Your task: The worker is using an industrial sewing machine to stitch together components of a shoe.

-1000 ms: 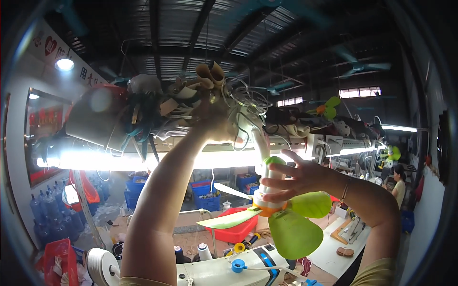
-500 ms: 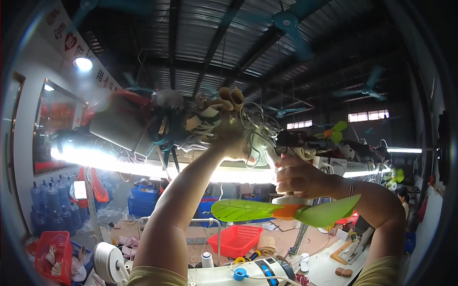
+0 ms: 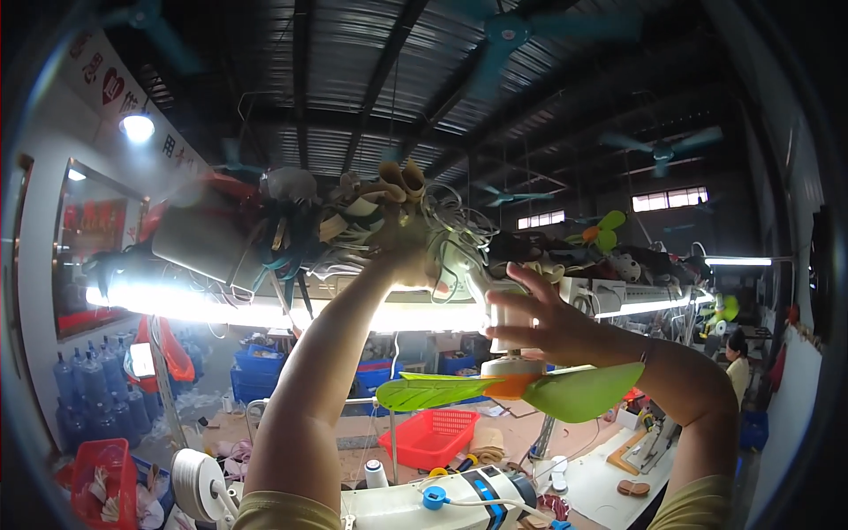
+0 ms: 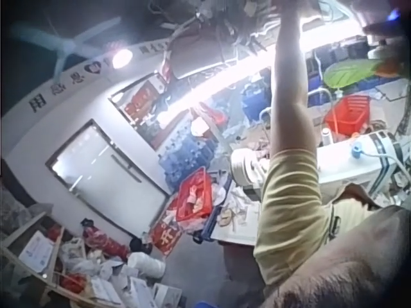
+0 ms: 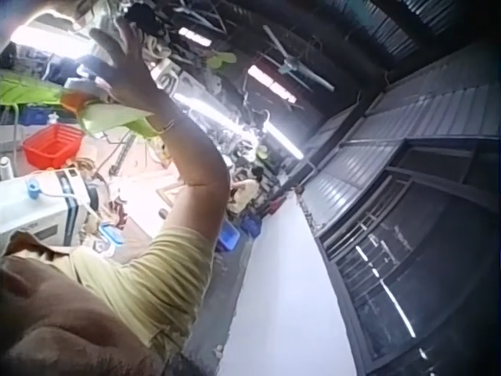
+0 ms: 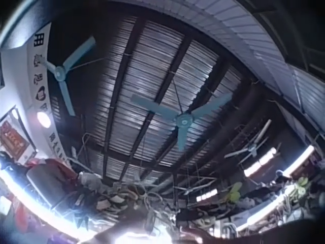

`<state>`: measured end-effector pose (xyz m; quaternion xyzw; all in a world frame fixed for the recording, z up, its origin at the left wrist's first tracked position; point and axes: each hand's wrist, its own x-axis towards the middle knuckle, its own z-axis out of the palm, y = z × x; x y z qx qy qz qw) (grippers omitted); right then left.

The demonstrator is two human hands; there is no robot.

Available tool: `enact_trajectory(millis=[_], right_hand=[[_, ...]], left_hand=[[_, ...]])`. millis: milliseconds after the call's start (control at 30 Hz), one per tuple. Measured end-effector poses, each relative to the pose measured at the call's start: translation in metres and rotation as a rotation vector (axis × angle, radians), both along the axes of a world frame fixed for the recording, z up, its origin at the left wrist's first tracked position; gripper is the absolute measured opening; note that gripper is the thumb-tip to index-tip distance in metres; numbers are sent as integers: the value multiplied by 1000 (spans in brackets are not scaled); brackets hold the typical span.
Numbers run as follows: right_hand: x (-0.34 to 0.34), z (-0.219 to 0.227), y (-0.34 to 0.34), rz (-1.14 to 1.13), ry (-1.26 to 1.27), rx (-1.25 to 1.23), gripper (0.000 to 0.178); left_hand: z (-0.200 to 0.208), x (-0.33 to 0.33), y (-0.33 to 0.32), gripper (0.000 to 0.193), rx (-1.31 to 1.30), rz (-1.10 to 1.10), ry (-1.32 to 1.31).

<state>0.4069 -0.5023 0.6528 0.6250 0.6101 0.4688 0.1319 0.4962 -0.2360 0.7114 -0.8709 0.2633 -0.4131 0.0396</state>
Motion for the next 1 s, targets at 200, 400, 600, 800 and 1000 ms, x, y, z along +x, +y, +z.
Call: enact_trajectory(millis=[200,400,600,800,1000], right_hand=[[9,15,10,75,-274,-277,31],[10,7,2,123,-160,-139,35],[63,64,-10,-81,-295,-38,68],[102,83,57,-28,-464,-245,26],[131,67,65,255,-72,-11,23]], left_hand=[[-1,0,-3,61,-46,6,46],[-1,-13,-6,61,-115,-12,153],[-1,-21,-7,55,-69,33,97],[0,18,4,55,-41,-49,145],[-1,16,2,44,-116,73,160]])
